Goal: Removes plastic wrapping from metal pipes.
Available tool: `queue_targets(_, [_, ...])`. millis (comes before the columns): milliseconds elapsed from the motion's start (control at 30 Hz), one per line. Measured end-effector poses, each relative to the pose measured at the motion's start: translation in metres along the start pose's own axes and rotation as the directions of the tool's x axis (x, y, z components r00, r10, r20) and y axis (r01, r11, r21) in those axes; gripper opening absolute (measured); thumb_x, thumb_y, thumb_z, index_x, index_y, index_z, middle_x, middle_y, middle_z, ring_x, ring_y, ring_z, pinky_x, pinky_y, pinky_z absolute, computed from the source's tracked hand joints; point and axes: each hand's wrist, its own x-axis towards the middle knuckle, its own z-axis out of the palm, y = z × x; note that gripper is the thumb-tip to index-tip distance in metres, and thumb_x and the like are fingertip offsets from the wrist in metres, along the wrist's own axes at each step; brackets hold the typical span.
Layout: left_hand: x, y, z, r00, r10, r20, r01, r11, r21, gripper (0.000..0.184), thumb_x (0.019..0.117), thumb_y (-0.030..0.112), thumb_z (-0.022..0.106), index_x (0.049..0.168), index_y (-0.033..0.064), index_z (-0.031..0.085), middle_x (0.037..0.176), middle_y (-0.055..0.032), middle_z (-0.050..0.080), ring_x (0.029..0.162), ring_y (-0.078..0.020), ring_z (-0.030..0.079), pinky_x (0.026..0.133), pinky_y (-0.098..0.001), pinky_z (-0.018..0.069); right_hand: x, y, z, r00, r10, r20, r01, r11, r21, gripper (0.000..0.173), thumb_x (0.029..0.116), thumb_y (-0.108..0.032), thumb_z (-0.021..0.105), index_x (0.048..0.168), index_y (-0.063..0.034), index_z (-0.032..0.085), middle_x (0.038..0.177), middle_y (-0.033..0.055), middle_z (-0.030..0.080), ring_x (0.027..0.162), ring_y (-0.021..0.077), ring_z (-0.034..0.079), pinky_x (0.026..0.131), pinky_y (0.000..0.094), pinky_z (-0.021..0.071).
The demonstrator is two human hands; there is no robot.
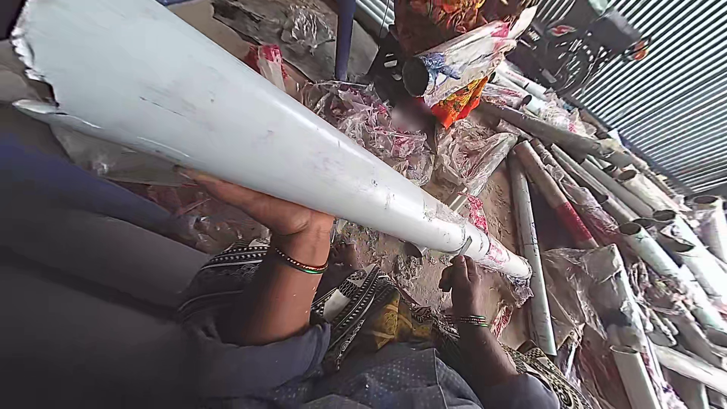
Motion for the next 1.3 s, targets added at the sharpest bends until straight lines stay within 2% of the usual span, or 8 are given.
queue_targets(200, [-0.001,0.001,0.002,1.0,0.011,-0.016,-0.011,1.0,-0.012,0.075,0.1001,0.068,0.01,0.138,0.0119,0.043,0.124,-0.0112,0.06,0.12,-0.0241,0.058,0.101,-0.0519,0.0498,-0.012,-0.016,0.01,0.999,-0.025,-0.031,0.026,0.999,0.045,0.027,0.1101,-0.014,0.027,0.101,-0.0033,0.049,0.054,-0.0083,0.05,0.044,0.0009,0.052,0.047,0.0187,0.0485])
queue_targets(367, [-0.005,0.004,0.008,0.999,0.024,-0.042,-0.024,1.0,-0.018,0.073,0.102,0.062,0.004,0.132,0.011,0.046,0.118,-0.0096,0.062,0.116,-0.0224,0.06,0.099,-0.0487,0.0516,-0.01,-0.019,0.008,0.987,0.088,-0.132,-0.078,0.993,0.084,0.028,0.1133,-0.014,0.025,0.104,-0.0005,0.048,0.055,-0.0038,0.053,0.045,0.0024,0.053,0.046,0.0174,0.0472])
queue_targets(500, [-0.009,0.006,0.008,1.0,0.014,0.004,-0.014,1.0,-0.021,0.072,0.1016,0.064,0.006,0.13,0.0117,0.047,0.115,-0.0082,0.063,0.114,-0.0209,0.062,0.098,-0.0469,0.0528,-0.016,-0.01,0.021,0.995,0.042,-0.095,-0.037,0.998,0.052,0.027,0.1117,-0.013,0.027,0.101,-0.0013,0.049,0.057,-0.0038,0.051,0.047,0.0047,0.054,0.05,0.0219,0.051])
queue_targets(600, [-0.009,0.006,0.007,1.0,0.001,-0.013,-0.001,1.0,-0.004,0.071,0.1018,0.062,0.005,0.13,0.0114,0.046,0.116,-0.0091,0.062,0.114,-0.022,0.061,0.098,-0.0482,0.0522,-0.018,-0.018,0.02,0.993,0.033,-0.112,-0.023,0.996,0.084,0.028,0.1118,-0.014,0.027,0.099,-0.0027,0.049,0.055,-0.0057,0.049,0.044,0.0027,0.052,0.047,0.019,0.0485])
queue_targets(733, [-0.008,0.005,0.007,0.998,0.022,-0.052,-0.022,1.0,0.01,0.068,0.103,0.06,0.006,0.129,0.012,0.046,0.114,-0.0077,0.063,0.114,-0.0203,0.062,0.098,-0.0468,0.0524,-0.005,-0.02,0.005,0.974,0.06,-0.22,-0.04,0.995,0.094,0.032,0.1137,-0.017,0.026,0.101,-0.0012,0.05,0.056,-0.0049,0.05,0.044,0.0022,0.049,0.046,0.0175,0.0457])
queue_targets(900, [-0.008,0.005,0.006,0.998,0.02,-0.054,-0.019,1.0,0.018,0.066,0.1033,0.06,0.008,0.13,0.0116,0.045,0.116,-0.0079,0.062,0.114,-0.0205,0.061,0.098,-0.0468,0.0523,-0.013,-0.013,0.022,0.992,0.026,-0.123,-0.024,1.0,0.019,0.028,0.1118,-0.015,0.027,0.101,-0.0013,0.049,0.056,-0.0052,0.049,0.045,0.0031,0.052,0.048,0.0203,0.0491])
queue_targets(1167, [-0.007,0.006,0.004,0.999,-0.019,-0.046,0.02,1.0,0.007,0.068,0.1021,0.062,0.008,0.129,0.012,0.046,0.115,-0.0088,0.062,0.113,-0.0215,0.061,0.097,-0.0479,0.0526,-0.005,-0.016,0.007,0.972,0.06,-0.227,-0.036,0.993,0.108,0.03,0.1134,-0.016,0.027,0.102,-0.0013,0.05,0.054,-0.0051,0.049,0.043,0.0019,0.049,0.045,0.0175,0.0453])
queue_targets(1300, [-0.007,0.006,0.004,0.999,-0.014,-0.034,0.014,1.0,-0.02,0.07,0.1025,0.061,0.007,0.133,0.0098,0.044,0.119,-0.0114,0.06,0.116,-0.0234,0.06,0.1,-0.0487,0.0507,-0.011,-0.018,0.023,0.985,0.045,-0.167,-0.036,0.998,0.056,0.027,0.1126,-0.014,0.029,0.101,-0.001,0.049,0.053,-0.0062,0.048,0.042,0.001,0.049,0.044,0.0173,0.0459])
